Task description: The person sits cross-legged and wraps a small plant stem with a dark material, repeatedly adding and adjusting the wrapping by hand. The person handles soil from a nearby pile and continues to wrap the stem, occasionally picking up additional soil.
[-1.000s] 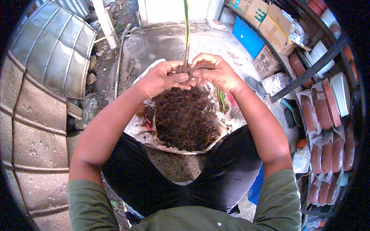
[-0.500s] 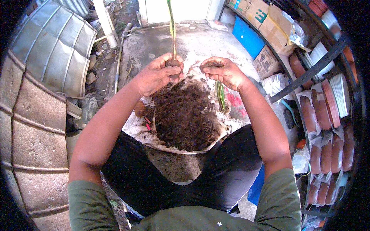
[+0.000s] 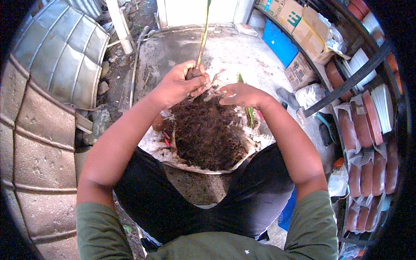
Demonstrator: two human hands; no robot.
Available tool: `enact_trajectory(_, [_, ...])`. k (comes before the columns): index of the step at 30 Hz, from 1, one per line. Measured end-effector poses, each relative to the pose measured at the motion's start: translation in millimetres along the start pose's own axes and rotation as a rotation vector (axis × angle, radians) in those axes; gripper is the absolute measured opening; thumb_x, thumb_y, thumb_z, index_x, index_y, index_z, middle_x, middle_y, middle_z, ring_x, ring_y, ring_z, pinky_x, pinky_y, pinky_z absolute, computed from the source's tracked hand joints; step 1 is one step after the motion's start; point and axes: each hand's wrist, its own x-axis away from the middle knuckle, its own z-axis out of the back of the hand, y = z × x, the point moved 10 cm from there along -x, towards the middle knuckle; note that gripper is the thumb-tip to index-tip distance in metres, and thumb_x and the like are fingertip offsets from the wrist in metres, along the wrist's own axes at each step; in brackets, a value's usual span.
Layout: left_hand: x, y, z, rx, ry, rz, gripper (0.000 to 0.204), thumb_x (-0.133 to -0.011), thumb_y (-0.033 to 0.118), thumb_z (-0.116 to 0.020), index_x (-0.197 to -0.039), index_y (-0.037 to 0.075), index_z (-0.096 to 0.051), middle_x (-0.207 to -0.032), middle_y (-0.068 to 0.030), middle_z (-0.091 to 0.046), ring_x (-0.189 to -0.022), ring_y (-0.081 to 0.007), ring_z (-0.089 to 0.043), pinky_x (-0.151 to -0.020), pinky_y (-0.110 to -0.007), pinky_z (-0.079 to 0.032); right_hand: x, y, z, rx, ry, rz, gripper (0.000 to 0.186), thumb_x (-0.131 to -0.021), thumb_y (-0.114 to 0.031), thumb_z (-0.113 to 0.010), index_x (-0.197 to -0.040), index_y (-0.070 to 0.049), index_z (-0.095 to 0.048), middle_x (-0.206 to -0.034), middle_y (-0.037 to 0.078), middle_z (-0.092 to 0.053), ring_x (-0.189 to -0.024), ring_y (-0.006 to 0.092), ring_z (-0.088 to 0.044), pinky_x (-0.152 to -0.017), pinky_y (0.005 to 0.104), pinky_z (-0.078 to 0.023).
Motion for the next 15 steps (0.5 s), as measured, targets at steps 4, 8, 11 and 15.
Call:
enact_trajectory(4, [-4,-1,-4,-0.048,0.006,0.025,0.019,-0.098,0.008,-0.065,-0.112,0.002,-0.054,-0.089,-0.0043,-0.063,-0.07,-0.0094,-0.056,-0.06,-0.025,-0.044,-8,3,5,-0.43,0.088,-0.041,0.058,-0.101,-0.049,-0.057,-0.132,-0.001,-0.061,-0.117,0.017,-0.069,-0.111,0.0266,-0.067,-0.094,0.0393,-0.054])
enact_trajectory(8, [-2,-1,-1,0.0,0.16,0.043,0.031,-0.097,0.008,-0.067,-0.124,0.001,-0.054,-0.105,-0.0054,-0.065,-0.085,-0.0116,-0.063,-0.074,-0.026,-0.053,-6,-17,9,-1.041,0.102,-0.063,0.07,-0.099,-0.059,-0.056,-0.146,-0.007,-0.048,-0.125,0.013,-0.062,-0.113,0.0247,-0.064,-0.099,0.0412,-0.054])
enact_trajectory(11, [-1,0,-11,0.189,0.01,-0.084,0.041,-0.095,0.009,-0.071,-0.131,0.002,-0.053,-0.113,-0.0051,-0.066,-0.097,-0.0123,-0.064,-0.086,-0.027,-0.054,4,-47,11,-1.143,0.119,0.037,0.079,-0.098,-0.064,-0.053,-0.146,-0.002,-0.045,-0.129,0.019,-0.058,-0.115,0.0308,-0.063,-0.096,0.0456,-0.055])
enact_trajectory(15, [-5,0,-21,0.115,-0.042,-0.074,0.046,-0.093,0.006,-0.072,-0.134,0.003,-0.052,-0.114,-0.0048,-0.067,-0.1,-0.0121,-0.066,-0.088,-0.028,-0.053,3,-56,7,-1.143,0.148,0.12,0.077,-0.096,-0.059,-0.061,-0.147,-0.004,-0.043,-0.138,0.018,-0.053,-0.119,0.0296,-0.062,-0.097,0.046,-0.056])
